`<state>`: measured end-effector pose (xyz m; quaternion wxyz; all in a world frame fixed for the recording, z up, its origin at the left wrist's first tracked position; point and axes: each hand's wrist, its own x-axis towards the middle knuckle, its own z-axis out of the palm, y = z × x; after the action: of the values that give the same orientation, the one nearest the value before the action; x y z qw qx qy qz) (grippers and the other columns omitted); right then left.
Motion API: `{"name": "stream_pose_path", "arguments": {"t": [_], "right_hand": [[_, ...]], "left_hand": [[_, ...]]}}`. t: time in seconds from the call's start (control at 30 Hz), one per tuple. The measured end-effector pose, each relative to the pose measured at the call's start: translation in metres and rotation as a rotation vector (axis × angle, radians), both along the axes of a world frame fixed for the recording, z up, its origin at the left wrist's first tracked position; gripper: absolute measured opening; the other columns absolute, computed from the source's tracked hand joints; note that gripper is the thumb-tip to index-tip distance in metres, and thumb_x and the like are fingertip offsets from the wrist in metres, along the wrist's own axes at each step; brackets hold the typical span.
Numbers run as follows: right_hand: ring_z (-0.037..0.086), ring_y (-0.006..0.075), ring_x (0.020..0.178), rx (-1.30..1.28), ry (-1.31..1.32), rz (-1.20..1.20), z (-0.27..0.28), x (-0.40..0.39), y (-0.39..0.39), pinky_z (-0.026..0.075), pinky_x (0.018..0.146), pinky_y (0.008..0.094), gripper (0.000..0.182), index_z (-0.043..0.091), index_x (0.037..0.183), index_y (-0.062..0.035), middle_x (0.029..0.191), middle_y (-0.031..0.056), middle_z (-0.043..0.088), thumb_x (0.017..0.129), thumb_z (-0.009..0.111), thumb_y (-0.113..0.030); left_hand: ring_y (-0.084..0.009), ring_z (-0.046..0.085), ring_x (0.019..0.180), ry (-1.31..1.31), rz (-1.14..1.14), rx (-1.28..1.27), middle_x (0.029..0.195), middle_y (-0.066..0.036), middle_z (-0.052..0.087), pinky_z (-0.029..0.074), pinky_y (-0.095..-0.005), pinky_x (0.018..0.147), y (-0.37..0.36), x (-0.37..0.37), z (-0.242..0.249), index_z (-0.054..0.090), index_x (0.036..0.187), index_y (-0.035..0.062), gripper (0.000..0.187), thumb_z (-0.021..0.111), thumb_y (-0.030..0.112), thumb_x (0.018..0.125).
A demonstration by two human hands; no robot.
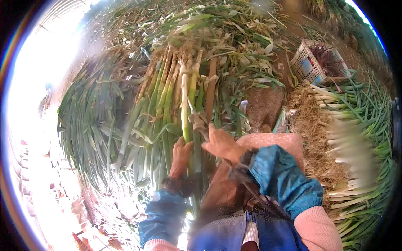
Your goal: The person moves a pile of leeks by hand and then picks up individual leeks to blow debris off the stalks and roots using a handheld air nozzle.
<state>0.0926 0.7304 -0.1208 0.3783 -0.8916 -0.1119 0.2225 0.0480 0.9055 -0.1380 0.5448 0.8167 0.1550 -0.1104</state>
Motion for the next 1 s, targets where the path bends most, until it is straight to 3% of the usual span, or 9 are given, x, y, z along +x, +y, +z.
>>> {"name": "stream_pose_path", "arguments": {"t": [0.13,0.23,0.27,0.4,0.43,0.5,0.8,0.9,1.0], "right_hand": [[0.060,0.0448,0.079,-0.068,-0.063,-0.095,-0.013,0.020,0.010,0.048,0.072,0.0483,0.049,0.041,0.103,0.0072,0.082,0.0316,0.060,0.072,0.061,-0.026],[0.059,0.0455,0.078,-0.011,0.005,0.024,0.013,-0.009,0.000,0.048,0.072,0.0490,0.053,0.041,0.106,0.0077,0.082,0.0319,0.059,0.073,0.062,-0.027],[0.059,0.0456,0.077,0.054,-0.032,0.077,-0.003,-0.026,-0.006,0.047,0.073,0.0501,0.057,0.039,0.112,0.0080,0.080,0.0314,0.059,0.073,0.063,-0.026],[0.060,0.0438,0.079,-0.065,0.059,0.108,0.018,-0.054,-0.018,0.046,0.073,0.0507,0.061,0.035,0.115,0.0077,0.077,0.0305,0.059,0.073,0.064,-0.025],[0.060,0.0440,0.079,-0.052,0.057,0.086,0.013,-0.050,-0.018,0.047,0.073,0.0506,0.060,0.036,0.114,0.0077,0.078,0.0306,0.059,0.072,0.063,-0.025],[0.060,0.0444,0.078,-0.026,0.050,0.046,0.002,-0.031,-0.012,0.047,0.073,0.0503,0.057,0.037,0.111,0.0077,0.078,0.0306,0.060,0.072,0.063,-0.024],[0.060,0.0449,0.080,-0.071,-0.162,-0.069,-0.028,0.041,0.025,0.049,0.073,0.0480,0.047,0.039,0.102,0.0091,0.082,0.0310,0.060,0.072,0.058,-0.021],[0.061,0.0440,0.080,-0.085,-0.172,-0.088,-0.023,0.054,0.025,0.050,0.073,0.0475,0.055,0.037,0.108,0.0107,0.084,0.0310,0.060,0.071,0.060,-0.022],[0.061,0.0439,0.080,-0.074,-0.134,-0.037,-0.002,0.043,0.010,0.050,0.073,0.0477,0.058,0.036,0.111,0.0103,0.083,0.0310,0.060,0.071,0.062,-0.024]], "left_hand": [[-0.0165,0.052,0.062,-0.030,0.056,-0.042,0.070,-0.008,0.057,0.042,-0.0317,0.057,0.001,-0.007,-0.003,0.055,0.094,-0.0033,0.028,0.054,0.019,0.078],[-0.0162,0.052,0.060,-0.037,0.059,-0.030,0.070,-0.008,0.057,0.042,-0.0318,0.055,-0.007,-0.013,0.001,0.056,0.093,-0.0031,0.027,0.054,0.019,0.077],[-0.0162,0.052,0.060,-0.057,0.057,-0.034,0.070,-0.008,0.058,0.042,-0.0317,0.054,-0.006,-0.011,-0.007,0.056,0.093,-0.0030,0.027,0.054,0.019,0.077],[-0.0163,0.052,0.062,-0.171,-0.009,-0.041,0.072,-0.009,0.058,0.042,-0.0316,0.056,-0.004,-0.009,-0.041,0.057,0.095,-0.0027,0.027,0.053,0.018,0.078],[-0.0164,0.052,0.064,-0.170,-0.014,-0.044,0.073,-0.009,0.058,0.043,-0.0314,0.058,-0.004,-0.011,-0.046,0.057,0.097,-0.0026,0.028,0.053,0.018,0.079],[-0.0167,0.053,0.070,-0.078,0.037,-0.056,0.077,-0.009,0.059,0.044,-0.0306,0.064,-0.018,-0.010,-0.009,0.057,0.103,-0.0026,0.032,0.053,0.020,0.081],[-0.0153,0.052,0.067,-0.029,0.075,0.004,0.073,-0.007,0.056,0.042,-0.0297,0.061,-0.005,-0.019,-0.026,0.055,0.105,-0.0031,0.032,0.053,0.017,0.080],[-0.0238,0.059,0.069,-0.034,0.081,0.090,0.079,-0.015,0.062,0.046,-0.0352,0.064,-0.003,-0.019,-0.023,0.056,0.103,-0.0014,0.032,0.058,0.017,0.077],[-0.0277,0.061,0.070,-0.081,0.063,0.114,0.080,-0.016,0.062,0.046,-0.0376,0.063,-0.021,-0.017,-0.002,0.054,0.107,-0.0004,0.036,0.058,0.018,0.077]]}}
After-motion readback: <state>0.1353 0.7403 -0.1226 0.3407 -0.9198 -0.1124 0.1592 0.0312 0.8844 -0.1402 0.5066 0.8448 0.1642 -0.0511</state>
